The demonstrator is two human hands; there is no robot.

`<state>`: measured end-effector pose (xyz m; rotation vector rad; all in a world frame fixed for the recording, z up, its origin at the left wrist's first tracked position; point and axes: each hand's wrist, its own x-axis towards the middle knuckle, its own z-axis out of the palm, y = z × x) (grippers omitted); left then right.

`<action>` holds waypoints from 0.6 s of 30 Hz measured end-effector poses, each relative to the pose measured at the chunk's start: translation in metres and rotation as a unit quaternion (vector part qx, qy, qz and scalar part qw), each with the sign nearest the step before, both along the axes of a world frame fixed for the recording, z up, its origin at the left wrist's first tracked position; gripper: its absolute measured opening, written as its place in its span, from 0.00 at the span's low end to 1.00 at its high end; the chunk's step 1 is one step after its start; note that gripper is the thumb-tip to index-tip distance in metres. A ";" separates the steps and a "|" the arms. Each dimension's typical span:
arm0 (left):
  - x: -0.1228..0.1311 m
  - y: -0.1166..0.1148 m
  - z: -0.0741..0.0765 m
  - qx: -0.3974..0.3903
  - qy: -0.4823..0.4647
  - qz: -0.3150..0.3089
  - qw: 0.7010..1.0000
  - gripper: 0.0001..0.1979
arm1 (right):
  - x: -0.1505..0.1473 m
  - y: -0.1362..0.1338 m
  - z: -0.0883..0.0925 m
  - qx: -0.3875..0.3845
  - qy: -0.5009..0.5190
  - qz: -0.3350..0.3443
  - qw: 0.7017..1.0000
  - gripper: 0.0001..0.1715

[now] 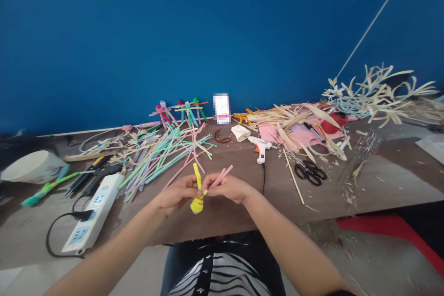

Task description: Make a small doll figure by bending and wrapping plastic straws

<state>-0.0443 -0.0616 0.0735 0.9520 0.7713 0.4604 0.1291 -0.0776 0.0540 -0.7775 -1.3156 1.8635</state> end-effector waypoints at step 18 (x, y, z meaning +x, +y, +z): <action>0.001 0.001 -0.013 0.443 0.290 0.070 0.846 0.07 | -0.018 -0.006 -0.005 -0.125 -0.047 -0.144 0.981 0.09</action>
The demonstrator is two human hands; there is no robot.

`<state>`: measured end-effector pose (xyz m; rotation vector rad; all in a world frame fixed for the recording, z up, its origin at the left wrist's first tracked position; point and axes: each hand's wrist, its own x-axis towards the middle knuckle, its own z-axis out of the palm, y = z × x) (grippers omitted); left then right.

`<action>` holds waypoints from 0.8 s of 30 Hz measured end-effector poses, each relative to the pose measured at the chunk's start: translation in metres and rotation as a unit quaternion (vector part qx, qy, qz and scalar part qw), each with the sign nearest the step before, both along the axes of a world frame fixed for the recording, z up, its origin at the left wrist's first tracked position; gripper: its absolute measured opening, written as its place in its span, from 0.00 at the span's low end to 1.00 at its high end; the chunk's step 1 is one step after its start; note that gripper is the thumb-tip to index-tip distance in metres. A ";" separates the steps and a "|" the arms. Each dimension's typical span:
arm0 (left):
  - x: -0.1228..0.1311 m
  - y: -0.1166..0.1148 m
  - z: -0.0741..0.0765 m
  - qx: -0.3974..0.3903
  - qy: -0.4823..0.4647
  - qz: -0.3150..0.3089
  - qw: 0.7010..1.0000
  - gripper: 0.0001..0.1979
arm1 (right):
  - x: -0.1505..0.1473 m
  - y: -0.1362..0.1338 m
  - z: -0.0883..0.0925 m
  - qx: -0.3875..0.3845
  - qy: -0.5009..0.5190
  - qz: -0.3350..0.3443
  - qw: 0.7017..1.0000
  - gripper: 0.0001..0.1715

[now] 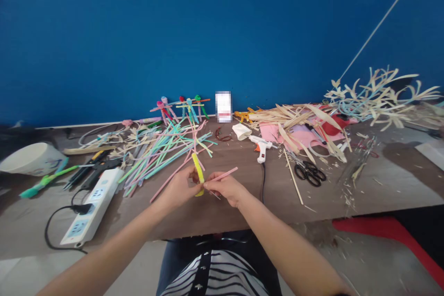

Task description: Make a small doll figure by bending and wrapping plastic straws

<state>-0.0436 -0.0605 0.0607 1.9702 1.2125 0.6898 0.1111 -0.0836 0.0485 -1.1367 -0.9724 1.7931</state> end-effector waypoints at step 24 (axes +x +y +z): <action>-0.005 0.002 0.018 -0.436 -0.319 -0.105 0.835 0.11 | 0.014 -0.005 0.020 0.481 -0.300 0.086 0.819 0.08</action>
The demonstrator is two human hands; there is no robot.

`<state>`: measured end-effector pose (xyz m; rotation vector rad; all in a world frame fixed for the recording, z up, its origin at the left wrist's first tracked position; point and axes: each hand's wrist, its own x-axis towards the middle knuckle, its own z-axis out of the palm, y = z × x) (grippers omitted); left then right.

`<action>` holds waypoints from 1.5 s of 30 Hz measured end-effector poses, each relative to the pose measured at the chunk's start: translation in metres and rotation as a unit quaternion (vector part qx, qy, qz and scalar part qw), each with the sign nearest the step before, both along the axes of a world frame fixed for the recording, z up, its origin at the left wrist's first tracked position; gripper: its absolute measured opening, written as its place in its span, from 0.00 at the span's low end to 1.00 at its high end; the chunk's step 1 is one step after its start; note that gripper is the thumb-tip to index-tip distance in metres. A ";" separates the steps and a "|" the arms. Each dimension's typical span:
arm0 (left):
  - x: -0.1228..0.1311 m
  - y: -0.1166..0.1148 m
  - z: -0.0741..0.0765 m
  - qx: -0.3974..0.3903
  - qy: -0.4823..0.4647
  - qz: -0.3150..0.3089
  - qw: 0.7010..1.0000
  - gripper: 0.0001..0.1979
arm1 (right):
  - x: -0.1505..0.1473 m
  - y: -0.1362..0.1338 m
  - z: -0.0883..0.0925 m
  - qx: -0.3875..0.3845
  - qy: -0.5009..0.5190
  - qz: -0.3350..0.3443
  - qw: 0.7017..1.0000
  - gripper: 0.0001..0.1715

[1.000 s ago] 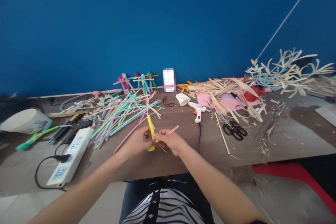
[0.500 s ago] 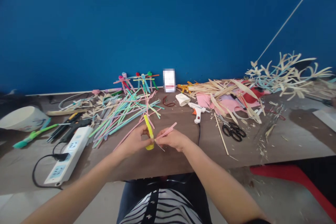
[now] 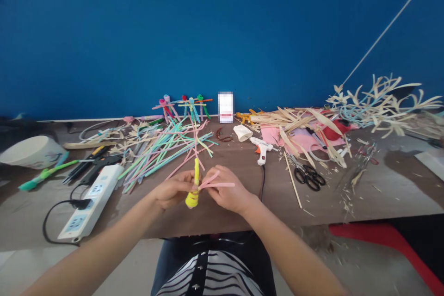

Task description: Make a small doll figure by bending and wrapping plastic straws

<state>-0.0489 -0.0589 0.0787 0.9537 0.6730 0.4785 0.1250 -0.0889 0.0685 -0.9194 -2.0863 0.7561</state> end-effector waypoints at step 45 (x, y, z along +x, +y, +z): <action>0.008 -0.001 -0.011 -0.020 0.016 0.079 0.997 0.14 | -0.001 0.005 -0.012 -0.256 0.193 -0.055 0.946 0.05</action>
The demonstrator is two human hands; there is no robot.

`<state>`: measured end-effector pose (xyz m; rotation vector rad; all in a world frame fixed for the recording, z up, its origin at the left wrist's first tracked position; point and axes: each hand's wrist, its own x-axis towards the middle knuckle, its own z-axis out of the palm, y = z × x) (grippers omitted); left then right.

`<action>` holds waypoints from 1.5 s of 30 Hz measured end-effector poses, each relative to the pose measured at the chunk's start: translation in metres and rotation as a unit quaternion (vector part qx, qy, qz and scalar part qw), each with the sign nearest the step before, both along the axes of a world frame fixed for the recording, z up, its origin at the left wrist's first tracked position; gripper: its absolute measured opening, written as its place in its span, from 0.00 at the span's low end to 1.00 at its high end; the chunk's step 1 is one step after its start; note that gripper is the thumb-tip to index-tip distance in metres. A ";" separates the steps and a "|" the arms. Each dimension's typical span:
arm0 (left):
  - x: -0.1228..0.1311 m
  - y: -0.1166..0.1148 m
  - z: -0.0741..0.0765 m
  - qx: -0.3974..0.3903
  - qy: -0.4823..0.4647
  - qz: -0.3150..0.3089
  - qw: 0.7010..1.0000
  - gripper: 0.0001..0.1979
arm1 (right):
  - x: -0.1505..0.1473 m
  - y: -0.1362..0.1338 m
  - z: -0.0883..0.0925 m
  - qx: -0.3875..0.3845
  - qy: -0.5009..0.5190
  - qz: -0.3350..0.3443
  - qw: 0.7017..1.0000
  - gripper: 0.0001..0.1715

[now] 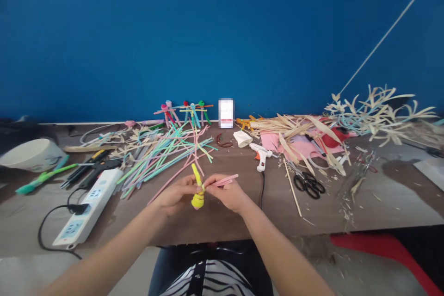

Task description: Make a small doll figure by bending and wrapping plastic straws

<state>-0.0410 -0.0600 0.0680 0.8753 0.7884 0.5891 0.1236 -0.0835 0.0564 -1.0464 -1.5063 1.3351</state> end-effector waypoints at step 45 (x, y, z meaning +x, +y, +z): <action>0.007 -0.007 -0.008 -0.052 -0.105 -0.030 0.993 0.12 | 0.008 -0.005 0.012 0.151 -0.095 0.042 0.983 0.05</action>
